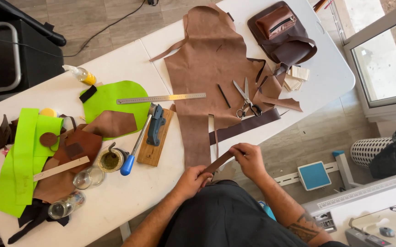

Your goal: Cutting a strip of leather from a hide with scissors and applying adhesive to the strip at a sewing station.

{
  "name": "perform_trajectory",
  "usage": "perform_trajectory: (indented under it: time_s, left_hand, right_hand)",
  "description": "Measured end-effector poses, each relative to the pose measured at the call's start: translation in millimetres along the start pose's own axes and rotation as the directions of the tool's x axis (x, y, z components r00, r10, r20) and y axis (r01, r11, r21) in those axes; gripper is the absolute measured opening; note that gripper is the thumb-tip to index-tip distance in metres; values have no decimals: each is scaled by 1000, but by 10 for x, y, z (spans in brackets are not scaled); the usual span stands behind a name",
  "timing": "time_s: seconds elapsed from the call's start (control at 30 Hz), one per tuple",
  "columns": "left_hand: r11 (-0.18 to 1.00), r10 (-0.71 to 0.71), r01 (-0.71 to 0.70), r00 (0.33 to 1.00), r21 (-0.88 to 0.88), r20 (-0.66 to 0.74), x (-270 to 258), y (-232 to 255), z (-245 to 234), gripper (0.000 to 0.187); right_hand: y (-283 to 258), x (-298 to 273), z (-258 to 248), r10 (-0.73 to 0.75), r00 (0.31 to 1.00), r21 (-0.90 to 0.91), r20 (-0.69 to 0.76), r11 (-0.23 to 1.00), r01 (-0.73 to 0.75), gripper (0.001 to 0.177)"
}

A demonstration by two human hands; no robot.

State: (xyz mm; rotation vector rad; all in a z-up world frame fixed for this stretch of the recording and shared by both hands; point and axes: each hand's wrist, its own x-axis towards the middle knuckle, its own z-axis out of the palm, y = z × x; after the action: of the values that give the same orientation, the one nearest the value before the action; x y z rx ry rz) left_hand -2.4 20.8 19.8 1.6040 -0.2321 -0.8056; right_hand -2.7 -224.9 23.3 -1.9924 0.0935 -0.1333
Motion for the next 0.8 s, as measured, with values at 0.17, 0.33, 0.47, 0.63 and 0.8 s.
perform_trajectory:
  time_s: [0.17, 0.33, 0.47, 0.63, 0.8]
  left_hand:
    - [997, -68, 66, 996, 44, 54, -183, -267, -153, 32]
    - [991, -71, 61, 995, 120, 74, -208, -667, -213, 27]
    - [966, -39, 27, 998, 258, 40, -158, -605, -199, 30]
    - [962, -114, 114, 993, 250, -15, 76, -523, -44, 31]
    - [968, -222, 212, 972, -136, -70, 541, -204, 255, 32]
  right_hand:
    - [83, -173, -122, 0, 986, -35, -164, 999, -6, 13]
    - [65, -270, -277, 3, 958, -41, -285, 999, -15, 15]
    - [232, -188, -410, 19, 950, -36, -311, 999, -32, 17]
    - [627, 57, -604, 114, 962, 41, -247, 993, -108, 16]
    - [831, 646, -1195, 298, 952, 375, 65, 877, -300, 17]
